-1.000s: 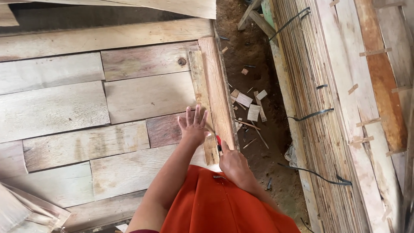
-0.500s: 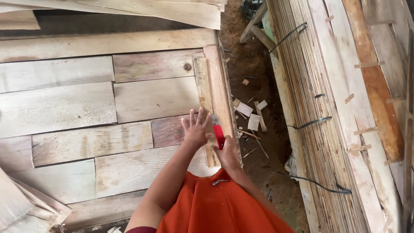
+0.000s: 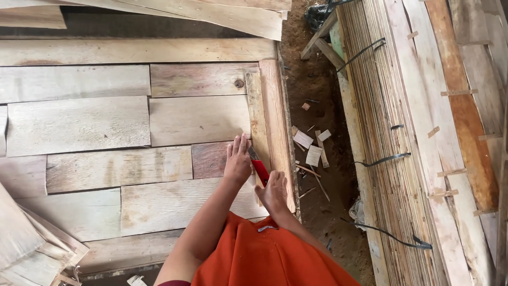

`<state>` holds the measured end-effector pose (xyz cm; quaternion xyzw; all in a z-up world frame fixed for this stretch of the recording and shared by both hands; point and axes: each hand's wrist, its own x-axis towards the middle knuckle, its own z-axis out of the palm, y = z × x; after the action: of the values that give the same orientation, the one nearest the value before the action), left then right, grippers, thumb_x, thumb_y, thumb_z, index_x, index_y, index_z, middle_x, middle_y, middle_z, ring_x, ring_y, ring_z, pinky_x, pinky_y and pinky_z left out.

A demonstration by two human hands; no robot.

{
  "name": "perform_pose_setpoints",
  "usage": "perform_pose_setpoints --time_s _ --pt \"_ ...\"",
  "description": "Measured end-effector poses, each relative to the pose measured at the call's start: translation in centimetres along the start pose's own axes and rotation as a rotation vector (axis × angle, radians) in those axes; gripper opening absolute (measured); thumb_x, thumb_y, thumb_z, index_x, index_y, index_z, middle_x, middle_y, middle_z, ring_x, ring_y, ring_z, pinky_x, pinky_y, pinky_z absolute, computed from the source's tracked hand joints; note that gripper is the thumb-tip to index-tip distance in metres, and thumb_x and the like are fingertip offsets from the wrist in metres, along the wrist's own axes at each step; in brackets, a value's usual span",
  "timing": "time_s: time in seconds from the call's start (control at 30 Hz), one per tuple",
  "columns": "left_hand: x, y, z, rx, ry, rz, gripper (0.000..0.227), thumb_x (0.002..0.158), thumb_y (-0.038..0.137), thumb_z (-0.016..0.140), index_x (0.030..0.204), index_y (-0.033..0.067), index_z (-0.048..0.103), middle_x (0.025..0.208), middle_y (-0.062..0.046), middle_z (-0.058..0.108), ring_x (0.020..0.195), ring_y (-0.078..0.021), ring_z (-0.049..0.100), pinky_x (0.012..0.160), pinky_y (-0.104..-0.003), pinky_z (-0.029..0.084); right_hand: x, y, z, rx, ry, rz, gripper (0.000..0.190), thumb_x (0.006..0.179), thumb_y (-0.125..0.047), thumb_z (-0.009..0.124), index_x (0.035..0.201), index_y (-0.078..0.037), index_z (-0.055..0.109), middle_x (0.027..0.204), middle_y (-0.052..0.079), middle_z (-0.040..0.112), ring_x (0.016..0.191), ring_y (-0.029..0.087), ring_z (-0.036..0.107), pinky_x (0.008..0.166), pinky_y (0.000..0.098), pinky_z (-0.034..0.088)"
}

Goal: Arranging and marking thin wood planks on the floor of a workshop.

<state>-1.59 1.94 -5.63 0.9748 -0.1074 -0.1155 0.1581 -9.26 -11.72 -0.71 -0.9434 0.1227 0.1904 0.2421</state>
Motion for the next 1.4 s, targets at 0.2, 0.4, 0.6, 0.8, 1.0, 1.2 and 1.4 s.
perform_pose_setpoints --time_s 0.2,0.4,0.6,0.8,1.0,1.2,1.4 --pt "-0.7 0.4 0.3 -0.189 0.344 -0.008 0.076 0.08 0.004 0.056 0.154 0.0062 0.042 0.162 -0.019 0.035 0.147 -0.0411 0.038 0.113 -0.054 0.041 -1.6 -0.2 -1.5 0.153 0.125 -0.021 0.058 0.07 -0.031 0.083 0.108 -0.004 0.047 0.118 0.02 0.046 0.118 0.046 0.05 0.092 0.0594 0.054" --pt "-4.4 3.0 -3.6 -0.988 0.45 -0.405 0.057 0.091 0.015 0.06 0.147 0.0242 0.055 0.118 -0.013 0.075 0.098 -0.0343 0.074 0.081 -0.044 0.061 -2.1 -0.7 0.8 0.215 0.348 -0.365 0.054 0.063 -0.015 0.088 0.092 -0.008 0.043 0.103 0.013 0.044 0.103 0.038 0.054 0.083 0.0468 0.057" --pt "-9.7 2.4 -12.1 -0.974 0.589 -0.509 0.075 0.089 -0.003 0.047 0.157 0.0267 0.041 0.125 -0.025 0.068 0.118 -0.0469 0.062 0.098 -0.055 0.051 -4.4 -3.9 -1.4 0.152 0.169 -0.267 0.043 0.089 -0.044 0.076 0.097 -0.009 0.053 0.099 0.011 0.054 0.093 0.035 0.066 0.073 0.0478 0.062" --pt "-8.7 -6.0 -3.7 -0.763 0.641 -0.62 0.07 0.091 -0.001 0.048 0.155 0.0277 0.048 0.121 -0.02 0.065 0.113 -0.0445 0.065 0.097 -0.05 0.052 -0.3 -1.6 -3.1 0.155 0.084 -0.196 0.04 0.095 -0.033 0.066 0.128 -0.014 0.051 0.111 0.016 0.063 0.1 0.038 0.072 0.078 0.0531 0.06" --pt "-6.6 -9.4 -0.4 -0.547 0.763 -0.559 0.073 0.075 -0.002 0.051 0.144 0.0211 0.061 0.109 -0.012 0.063 0.098 -0.0401 0.066 0.079 -0.047 0.056 2.1 0.5 -2.7 0.093 0.095 -0.135 0.031 0.098 -0.026 0.06 0.123 -0.012 0.05 0.111 0.019 0.066 0.101 0.043 0.07 0.082 0.0543 0.058" --pt "-6.4 -10.4 0.7 -0.097 0.63 -0.564 0.065 0.078 0.017 0.062 0.142 0.0316 0.06 0.143 0.001 0.05 0.131 -0.0373 0.046 0.093 -0.054 0.049 0.7 -0.9 -6.0 0.096 0.018 -0.045 0.043 0.102 -0.048 0.055 0.138 -0.025 0.046 0.099 0.016 0.071 0.091 0.042 0.073 0.078 0.0526 0.057" --pt "-8.0 -4.2 -1.2 -0.127 0.31 -0.056 0.065 0.084 0.035 0.069 0.146 0.0228 0.055 0.167 -0.009 0.026 0.154 -0.0475 0.012 0.12 -0.065 0.017 0.3 -0.9 -5.8 0.005 -0.031 -0.042 0.043 0.105 -0.035 0.05 0.142 -0.015 0.05 0.113 0.02 0.069 0.099 0.041 0.071 0.083 0.0548 0.058"
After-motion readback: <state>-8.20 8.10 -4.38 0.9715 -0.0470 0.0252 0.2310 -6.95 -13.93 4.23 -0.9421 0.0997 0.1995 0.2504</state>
